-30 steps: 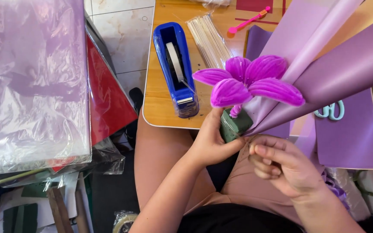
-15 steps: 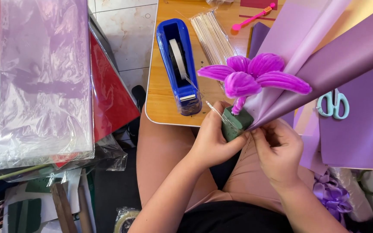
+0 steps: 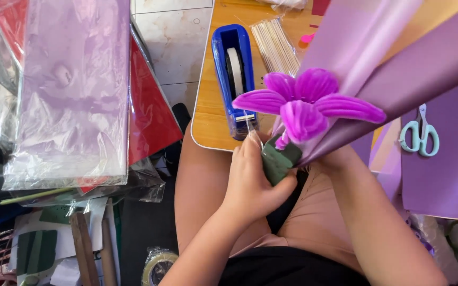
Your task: The person cuts purple and gold wrapping paper with scissors, folds the sheets, and wraps a single purple artificial flower mounted on a green foam block. They secure the wrapped flower with clear tape and adjust the layers to form a small bouquet.
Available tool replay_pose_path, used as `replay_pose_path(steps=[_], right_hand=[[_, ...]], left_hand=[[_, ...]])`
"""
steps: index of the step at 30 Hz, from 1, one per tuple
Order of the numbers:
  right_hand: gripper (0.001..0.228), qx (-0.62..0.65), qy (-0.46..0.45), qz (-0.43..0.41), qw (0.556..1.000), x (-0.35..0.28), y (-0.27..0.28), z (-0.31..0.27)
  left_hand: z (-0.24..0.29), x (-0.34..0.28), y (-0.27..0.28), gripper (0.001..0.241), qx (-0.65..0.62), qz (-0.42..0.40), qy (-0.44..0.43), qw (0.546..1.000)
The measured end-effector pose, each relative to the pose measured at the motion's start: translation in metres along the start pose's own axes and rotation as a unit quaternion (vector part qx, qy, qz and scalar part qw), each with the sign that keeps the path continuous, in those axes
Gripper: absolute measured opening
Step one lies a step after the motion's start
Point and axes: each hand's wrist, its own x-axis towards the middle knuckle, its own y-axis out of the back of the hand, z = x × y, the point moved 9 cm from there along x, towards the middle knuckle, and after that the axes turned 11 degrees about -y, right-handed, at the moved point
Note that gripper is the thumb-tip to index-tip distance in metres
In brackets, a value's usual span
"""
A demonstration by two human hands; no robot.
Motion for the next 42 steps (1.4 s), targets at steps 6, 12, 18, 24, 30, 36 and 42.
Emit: replay_pose_path(steps=[6,12,18,24,30,36,42], right_hand=[[0.032,-0.111,-0.069,-0.122,0.984,0.022,-0.053,-0.031],[0.052,-0.208,-0.106,-0.158,0.959,-0.009,-0.06,-0.023],[0.027,-0.197,-0.133,-0.115,0.964,-0.031,-0.069,-0.038],[0.032,-0.416,-0.019,-0.017,0.909,-0.022,-0.062,-0.046],[0.135,-0.328,0.293,-0.324,0.838,0.009,-0.04,0.107],[0.049,0.21,0.06,-0.075,0.973,0.006,0.016,0.038],[0.016,0.186,0.213,0.13,0.95,-0.16,0.03,0.013]], left_hand=[[0.036,-0.017,-0.015,0.048,0.009,-0.116,0.047,0.992],[0.067,-0.027,-0.008,0.051,-0.009,-0.144,0.024,0.989],[0.048,-0.036,-0.012,0.049,0.0,-0.161,0.075,0.984],[0.036,-0.038,-0.012,0.047,0.011,-0.163,0.101,0.981],[0.031,-0.035,0.005,0.053,0.041,-0.119,0.087,0.988],[0.033,-0.014,0.016,0.047,0.016,-0.029,0.072,0.997],[0.003,-0.012,0.02,0.051,0.08,0.021,0.15,0.985]])
